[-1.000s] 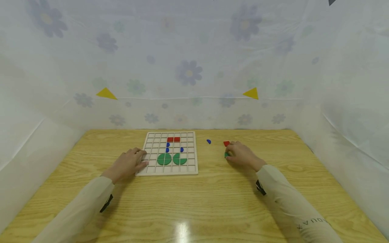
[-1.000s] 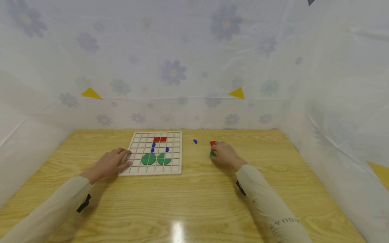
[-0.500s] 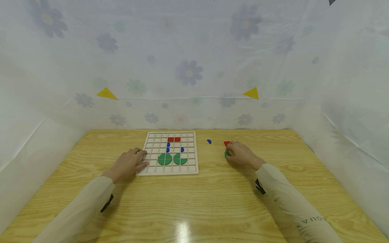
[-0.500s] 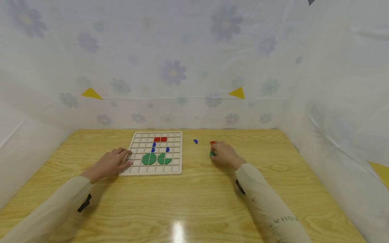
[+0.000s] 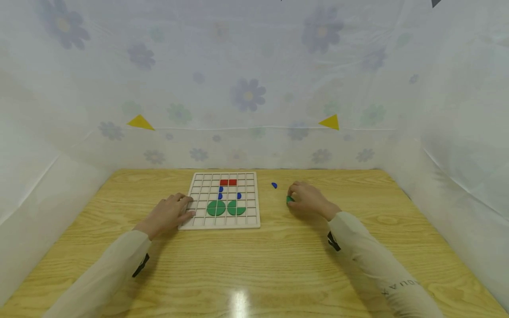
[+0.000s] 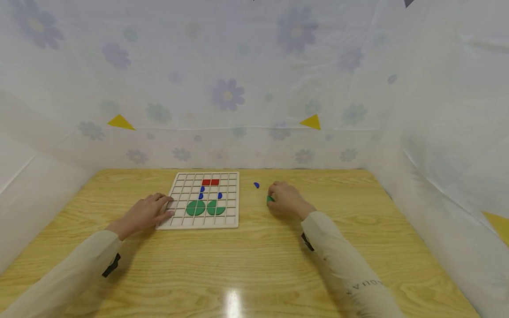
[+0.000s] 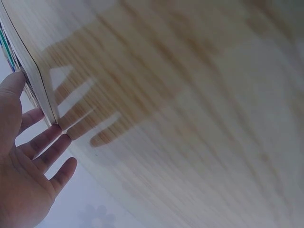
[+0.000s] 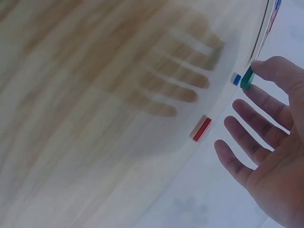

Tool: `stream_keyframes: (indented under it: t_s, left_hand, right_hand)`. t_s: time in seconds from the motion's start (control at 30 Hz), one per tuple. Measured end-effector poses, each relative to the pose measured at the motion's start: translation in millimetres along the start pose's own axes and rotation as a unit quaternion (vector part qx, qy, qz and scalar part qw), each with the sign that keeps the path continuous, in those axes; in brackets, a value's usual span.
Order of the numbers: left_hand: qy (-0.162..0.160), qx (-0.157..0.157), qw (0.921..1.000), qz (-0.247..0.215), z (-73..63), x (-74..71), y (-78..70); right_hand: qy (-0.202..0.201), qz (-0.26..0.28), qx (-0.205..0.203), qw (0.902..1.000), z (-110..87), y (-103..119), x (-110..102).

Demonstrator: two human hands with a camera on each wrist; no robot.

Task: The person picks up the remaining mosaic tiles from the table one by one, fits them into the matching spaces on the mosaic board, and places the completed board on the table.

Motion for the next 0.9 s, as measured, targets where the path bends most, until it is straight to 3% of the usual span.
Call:
stream_keyframes:
  t_s: [0.5,0.9]
  left_hand:
    - [-0.005,0.003,1.0,0.002,0.0,-0.9,-0.9]
    - [-0.006,0.004,1.0,0.006,0.6,1.2,0.2]
  right_hand:
    - [0.012,0.019,-0.019,0.9996,27.6,38,9]
    - [0.033,-0.025,-0.028,0.9988,51.5,68,23]
Point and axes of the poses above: each hand's wrist, its own z-axis towards the middle knuckle, its own x-axis out of the palm, y = z × x, the point moved 7 cm from there along z, towards the middle knuckle, and after that the axes turned 5 degrees about -x, right-handed, at the moved point
